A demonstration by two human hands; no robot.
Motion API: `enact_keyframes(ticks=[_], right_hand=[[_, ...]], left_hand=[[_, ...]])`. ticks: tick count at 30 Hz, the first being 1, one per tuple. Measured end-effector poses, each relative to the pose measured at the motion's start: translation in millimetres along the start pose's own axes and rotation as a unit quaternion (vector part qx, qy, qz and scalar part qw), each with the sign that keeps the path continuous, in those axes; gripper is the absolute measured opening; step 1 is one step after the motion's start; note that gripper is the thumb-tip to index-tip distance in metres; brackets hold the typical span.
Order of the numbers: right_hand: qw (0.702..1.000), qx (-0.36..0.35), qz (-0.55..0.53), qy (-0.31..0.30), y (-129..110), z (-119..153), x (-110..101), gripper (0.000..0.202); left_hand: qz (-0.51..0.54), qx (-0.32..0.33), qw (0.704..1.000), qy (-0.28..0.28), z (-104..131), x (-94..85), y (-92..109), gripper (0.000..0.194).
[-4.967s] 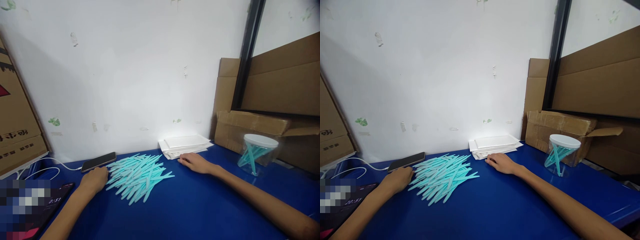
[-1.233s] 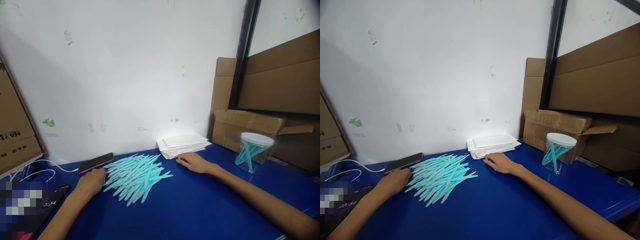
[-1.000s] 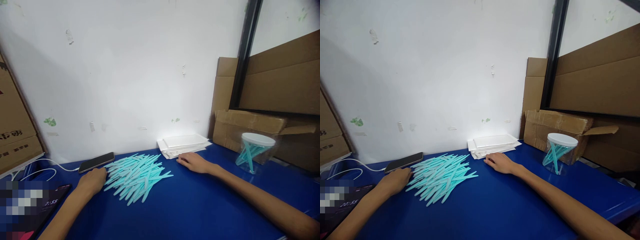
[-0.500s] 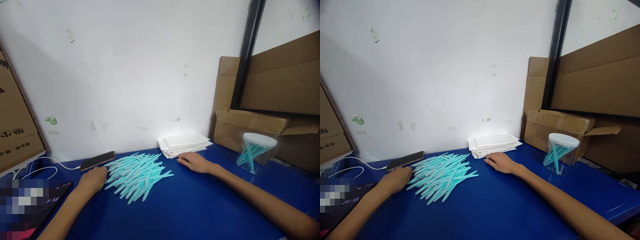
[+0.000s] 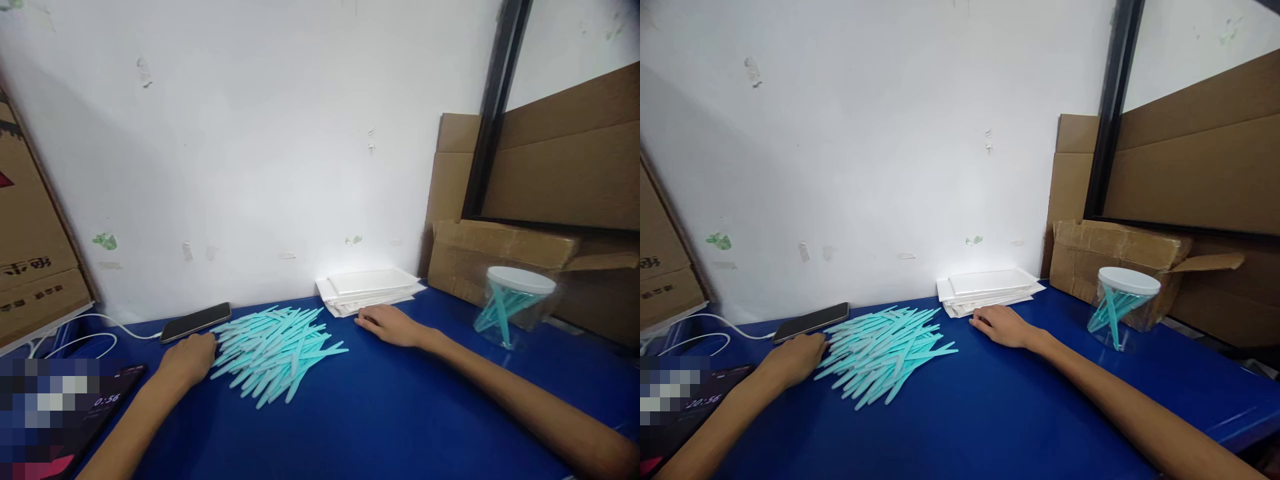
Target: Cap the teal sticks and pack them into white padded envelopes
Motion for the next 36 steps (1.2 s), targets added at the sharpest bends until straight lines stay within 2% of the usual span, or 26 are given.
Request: enact_keyframes(ticks=[36], right_hand=[[1.0,0.0,-0.004,0.001,-0.7,0.3,-0.7,0.037]], left_hand=[[-0.002,-0.005,1.0,-0.002,1.0,-0.8,1.3,0.041]])
Point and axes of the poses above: each hand's wrist, its own z-axis away from the middle knuckle, its own x-axis out of the palm, y = z × x, the point moved 8 cm from there along -z, towards the middle knuckle, and after that the axes turned 15 degrees about -x, right-handed, at the moved point
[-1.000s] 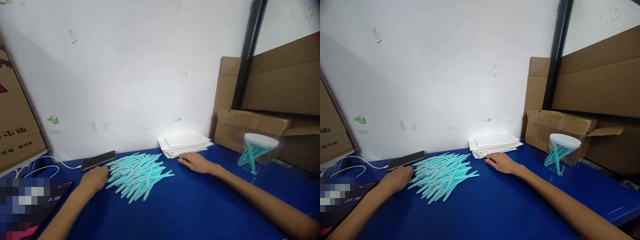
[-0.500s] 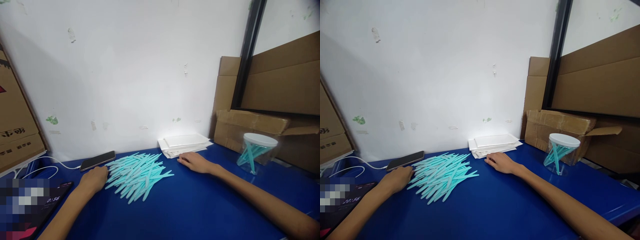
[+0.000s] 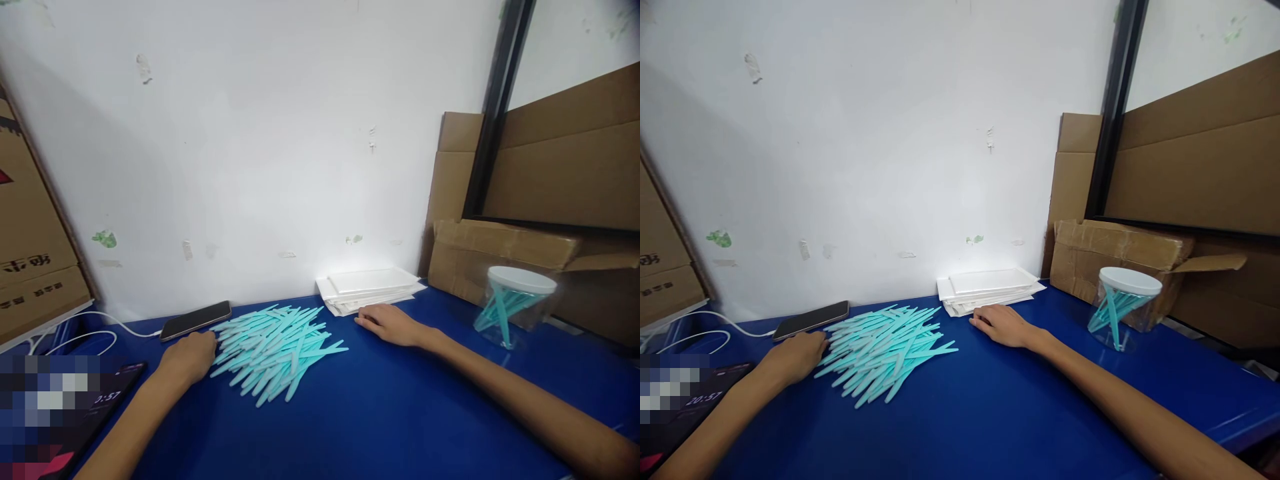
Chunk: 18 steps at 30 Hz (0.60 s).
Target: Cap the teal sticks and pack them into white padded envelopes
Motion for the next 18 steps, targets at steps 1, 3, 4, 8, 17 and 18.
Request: enact_keyframes(ticks=[1,3,4,8,17,18], right_hand=[[1.0,-0.001,0.0,0.0,0.1,0.1,0.2,0.036],[1.0,-0.002,0.001,0.0,0.6,0.1,0.9,0.036],[1.0,-0.002,0.002,0.0,1.0,0.0,1.3,0.036],[1.0,-0.002,0.001,0.0,2.1,-0.4,2.0,0.036],[1.0,0.003,0.001,0.0,0.9,0.3,1.2,0.039],[1.0,0.005,0.0,-0.001,1.3,0.3,1.5,0.039]], left_hand=[[0.001,0.0,1.0,0.001,-0.4,0.2,-0.2,0.041],[0.003,0.0,1.0,0.002,-1.3,0.9,-0.5,0.039],[0.003,0.001,1.0,0.002,-1.8,1.3,-0.6,0.038],[0.003,-0.001,1.0,-0.001,-2.4,2.1,-0.8,0.038],[0.009,0.002,1.0,0.004,1.8,-1.5,0.1,0.038],[0.01,0.001,1.0,0.006,1.8,-1.6,0.0,0.038]])
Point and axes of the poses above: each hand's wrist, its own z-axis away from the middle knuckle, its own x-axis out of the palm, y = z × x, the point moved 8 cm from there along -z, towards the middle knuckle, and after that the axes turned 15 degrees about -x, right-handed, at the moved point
